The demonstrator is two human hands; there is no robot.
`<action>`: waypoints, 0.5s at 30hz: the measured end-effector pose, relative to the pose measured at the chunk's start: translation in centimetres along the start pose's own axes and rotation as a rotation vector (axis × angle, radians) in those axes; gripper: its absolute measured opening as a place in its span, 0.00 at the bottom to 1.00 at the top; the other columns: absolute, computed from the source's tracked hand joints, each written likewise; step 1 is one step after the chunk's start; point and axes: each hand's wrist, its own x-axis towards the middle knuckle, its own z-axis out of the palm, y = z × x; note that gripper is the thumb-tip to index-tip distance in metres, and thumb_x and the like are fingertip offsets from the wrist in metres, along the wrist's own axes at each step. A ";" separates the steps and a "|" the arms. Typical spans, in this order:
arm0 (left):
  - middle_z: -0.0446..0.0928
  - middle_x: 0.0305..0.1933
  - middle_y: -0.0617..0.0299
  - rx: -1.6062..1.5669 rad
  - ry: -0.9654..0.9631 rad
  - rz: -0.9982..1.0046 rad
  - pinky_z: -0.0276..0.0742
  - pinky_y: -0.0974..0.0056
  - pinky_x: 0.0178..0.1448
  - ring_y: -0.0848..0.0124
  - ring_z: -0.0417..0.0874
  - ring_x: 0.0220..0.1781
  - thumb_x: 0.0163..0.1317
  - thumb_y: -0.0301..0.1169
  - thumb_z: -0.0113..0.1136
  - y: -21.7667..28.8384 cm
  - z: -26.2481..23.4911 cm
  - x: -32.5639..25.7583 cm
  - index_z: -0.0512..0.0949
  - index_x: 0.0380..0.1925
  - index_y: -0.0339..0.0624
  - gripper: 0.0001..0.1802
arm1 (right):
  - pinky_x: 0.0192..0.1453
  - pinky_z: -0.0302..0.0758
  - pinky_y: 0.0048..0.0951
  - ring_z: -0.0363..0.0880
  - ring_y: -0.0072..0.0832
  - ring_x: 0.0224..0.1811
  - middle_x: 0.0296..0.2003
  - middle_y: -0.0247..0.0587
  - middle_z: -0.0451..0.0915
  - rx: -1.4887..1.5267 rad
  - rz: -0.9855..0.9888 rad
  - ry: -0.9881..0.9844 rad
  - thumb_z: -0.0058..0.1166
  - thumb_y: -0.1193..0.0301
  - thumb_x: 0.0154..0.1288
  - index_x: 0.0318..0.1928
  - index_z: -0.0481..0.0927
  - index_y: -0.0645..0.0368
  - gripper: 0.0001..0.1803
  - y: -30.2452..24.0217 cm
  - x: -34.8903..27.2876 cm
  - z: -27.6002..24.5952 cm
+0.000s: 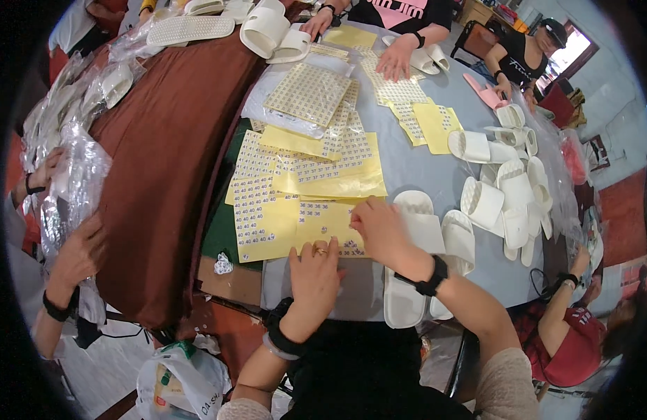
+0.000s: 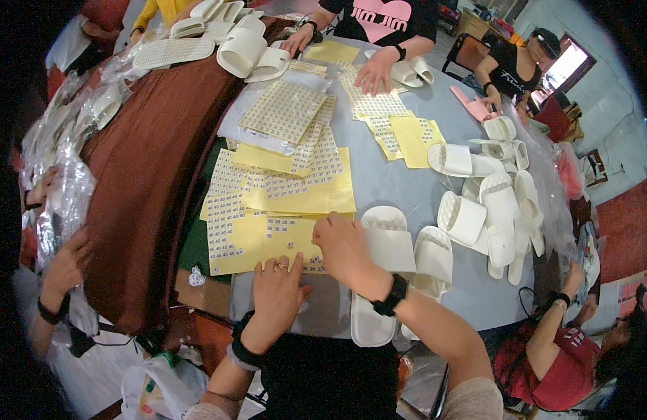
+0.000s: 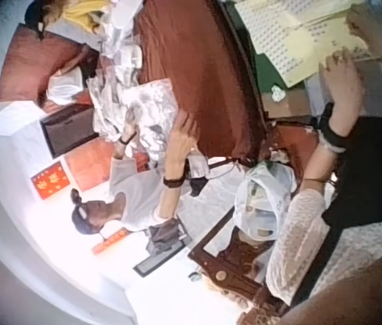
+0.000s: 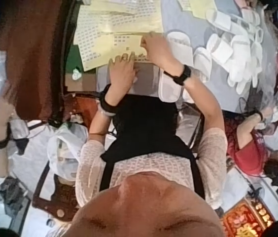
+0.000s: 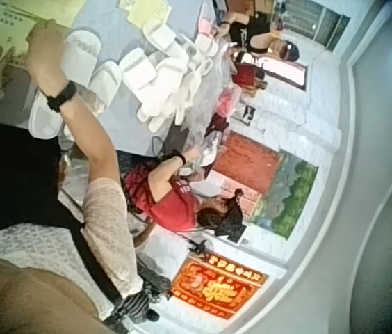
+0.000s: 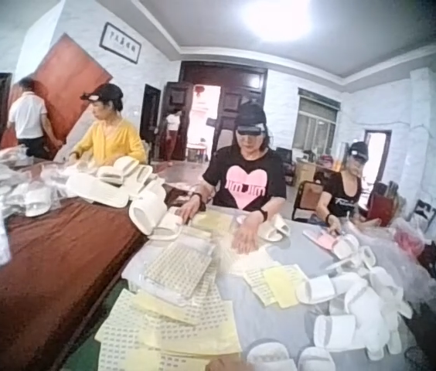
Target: Applying size labels to white slippers and organizing them on a workstation table.
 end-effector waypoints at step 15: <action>0.66 0.63 0.49 -0.017 0.143 0.017 0.60 0.49 0.64 0.52 0.64 0.66 0.56 0.38 0.61 3.7 -0.2 -3.6 0.68 0.56 0.36 0.29 | 0.44 0.63 0.36 0.72 0.36 0.40 0.32 0.38 0.71 0.280 0.236 -0.277 0.55 0.70 0.59 0.34 0.73 0.54 0.05 2.1 -17.5 -4.5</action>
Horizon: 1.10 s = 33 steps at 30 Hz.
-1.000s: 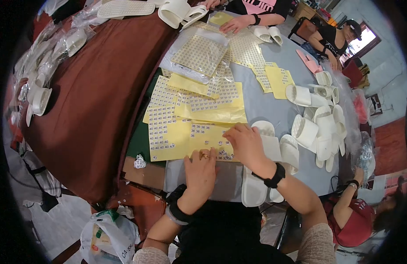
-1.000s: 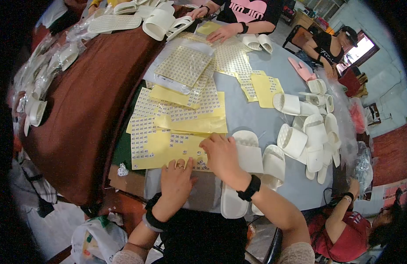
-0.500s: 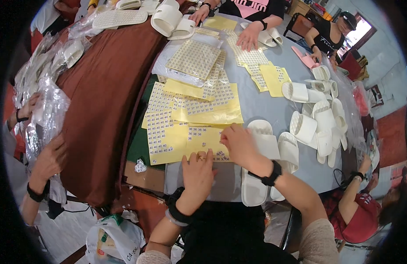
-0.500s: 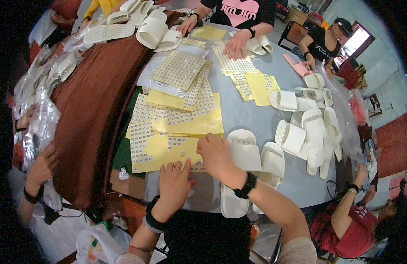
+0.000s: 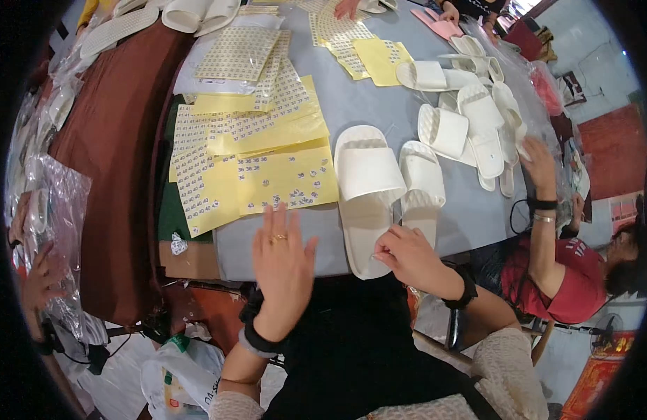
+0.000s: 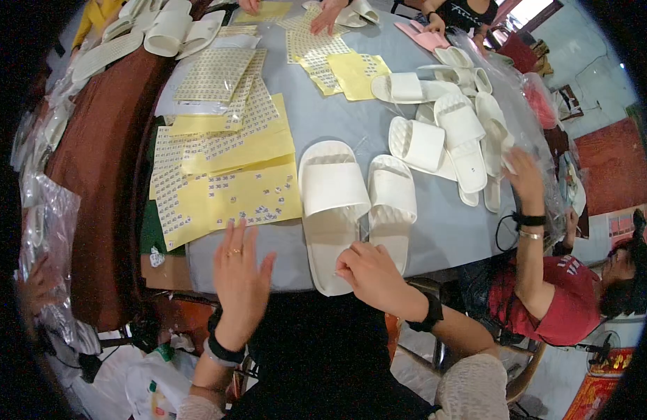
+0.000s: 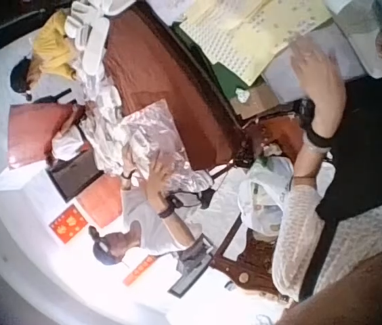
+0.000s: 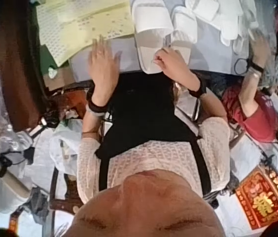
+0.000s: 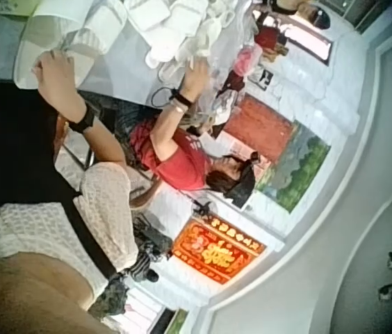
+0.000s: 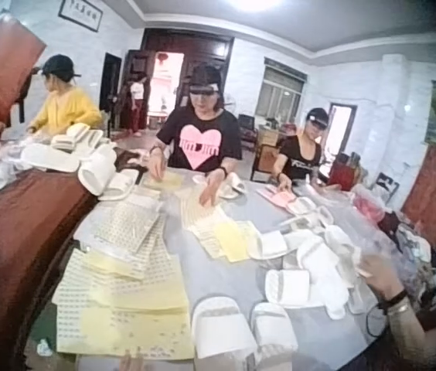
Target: Applying size labels to white slippers and organizing them on a workstation table.
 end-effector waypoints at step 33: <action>0.70 0.51 0.51 0.050 -0.111 0.234 0.64 0.57 0.56 0.58 0.71 0.54 0.52 0.31 0.62 -3.6 2.5 5.9 0.71 0.50 0.31 0.25 | 0.43 0.63 0.34 0.74 0.33 0.38 0.34 0.35 0.72 -0.249 -0.336 0.063 0.52 0.76 0.55 0.39 0.73 0.54 0.10 -1.4 3.2 -2.9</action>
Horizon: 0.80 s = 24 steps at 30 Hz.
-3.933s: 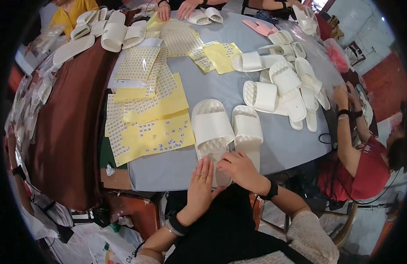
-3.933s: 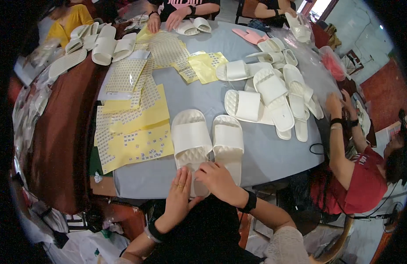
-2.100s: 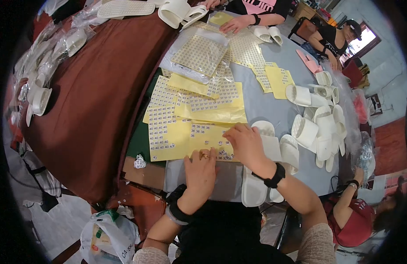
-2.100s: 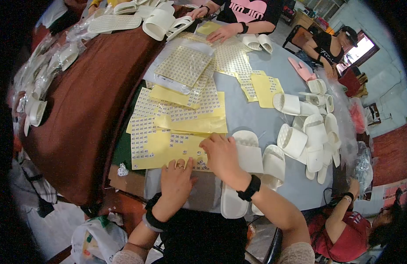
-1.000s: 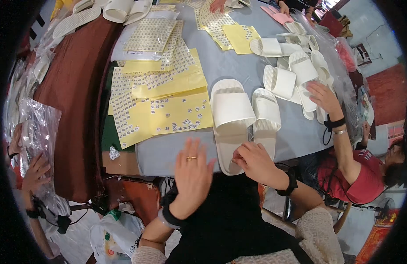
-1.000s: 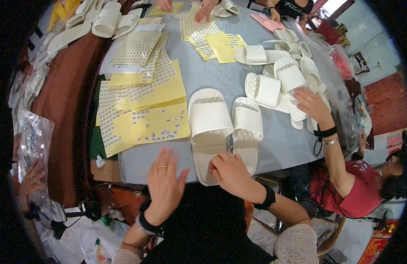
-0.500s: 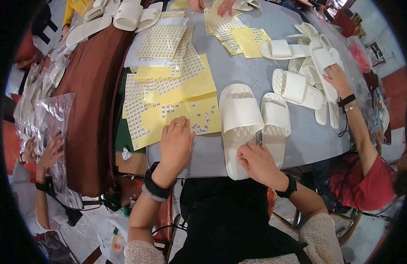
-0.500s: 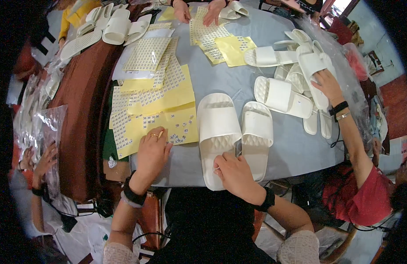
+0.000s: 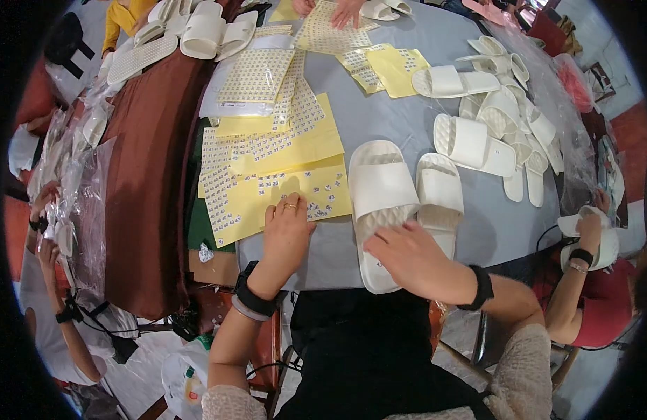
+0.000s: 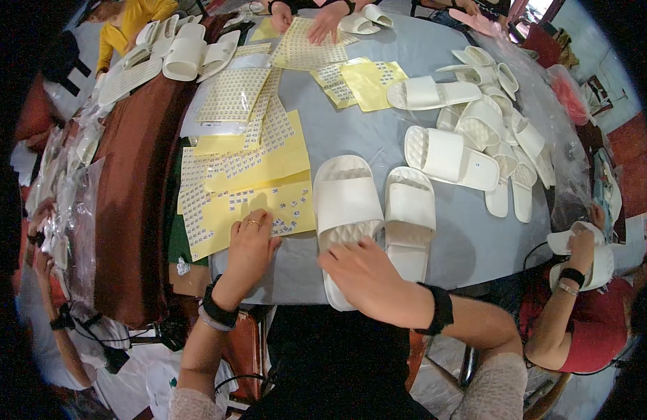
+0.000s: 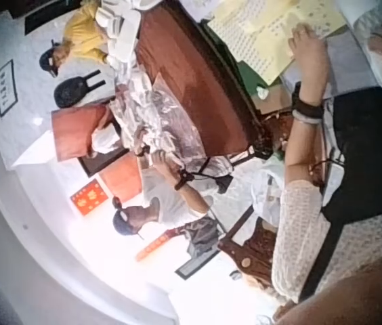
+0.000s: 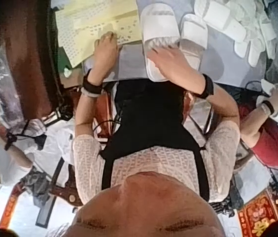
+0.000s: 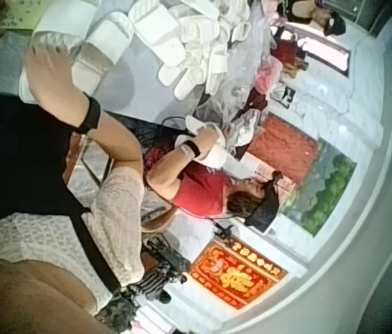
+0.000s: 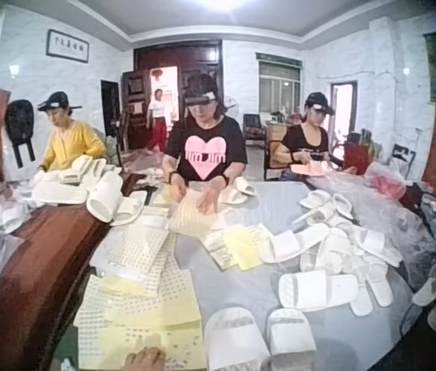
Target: Applying size labels to white slippers and organizing them on a workstation table.
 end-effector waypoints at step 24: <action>0.69 0.55 0.52 -0.172 -0.029 -0.146 0.62 0.54 0.59 0.57 0.72 0.53 0.56 0.35 0.60 -0.5 -1.7 -0.7 0.69 0.53 0.35 0.25 | 0.43 0.66 0.40 0.77 0.36 0.37 0.28 0.38 0.79 -0.259 0.057 -0.049 0.55 0.71 0.50 0.28 0.80 0.54 0.03 5.2 15.2 3.6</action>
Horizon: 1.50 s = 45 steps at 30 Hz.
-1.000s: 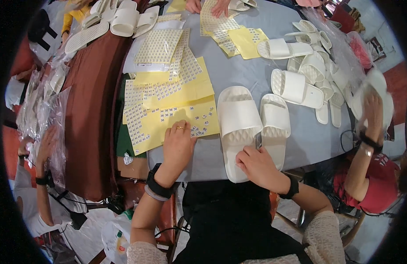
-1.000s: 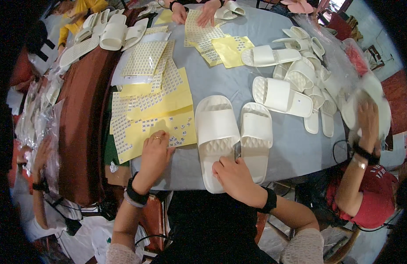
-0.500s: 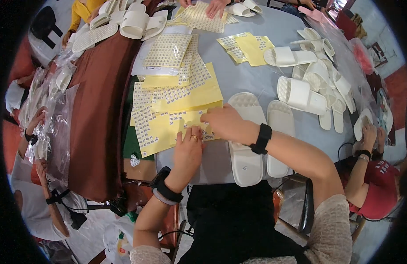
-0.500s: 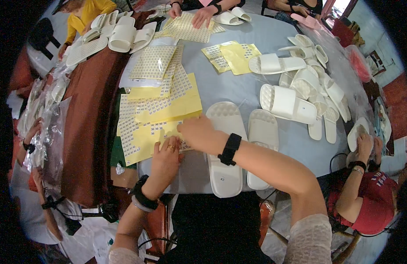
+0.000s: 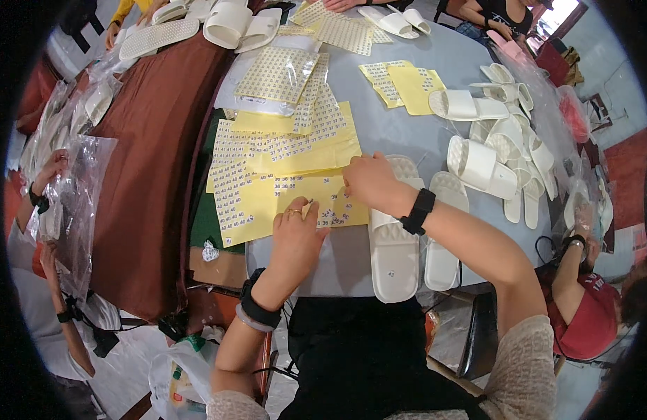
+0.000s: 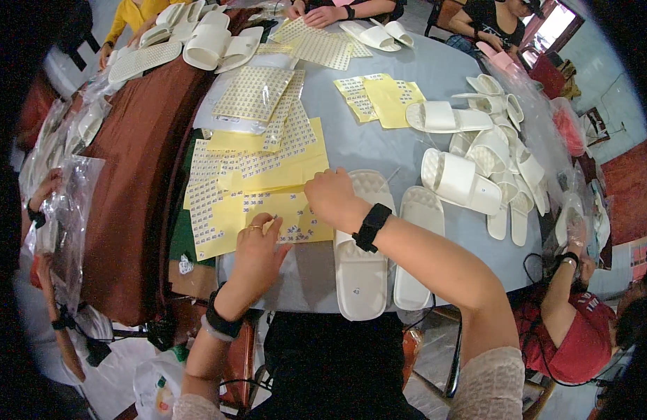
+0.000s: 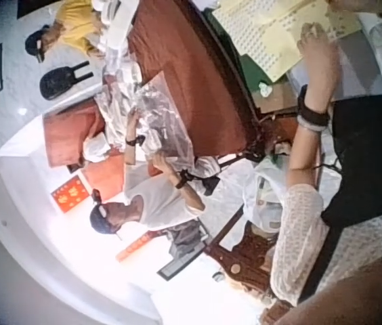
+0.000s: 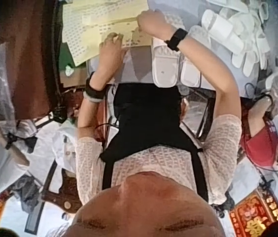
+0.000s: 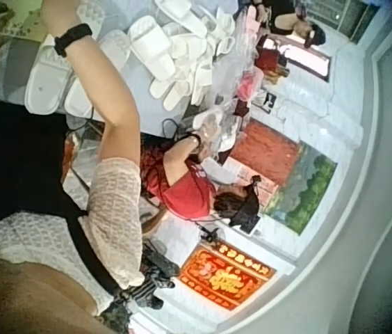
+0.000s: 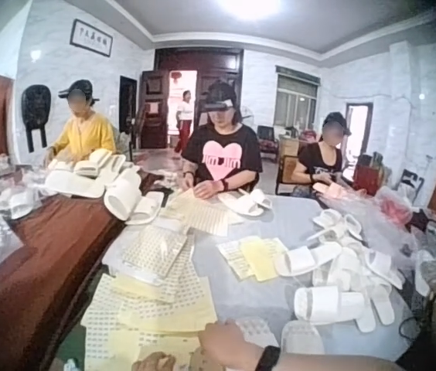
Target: Applying size labels to white slippers and organizing them on a workstation table.
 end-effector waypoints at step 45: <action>0.76 0.25 0.59 0.099 0.069 0.140 0.59 0.56 0.45 0.59 0.75 0.36 0.50 0.26 0.61 -3.8 1.4 5.6 0.75 0.25 0.44 0.04 | 0.44 0.67 0.36 0.72 0.39 0.38 0.33 0.42 0.72 0.118 -0.109 -0.137 0.52 0.70 0.57 0.31 0.73 0.61 0.07 6.0 -21.9 -0.9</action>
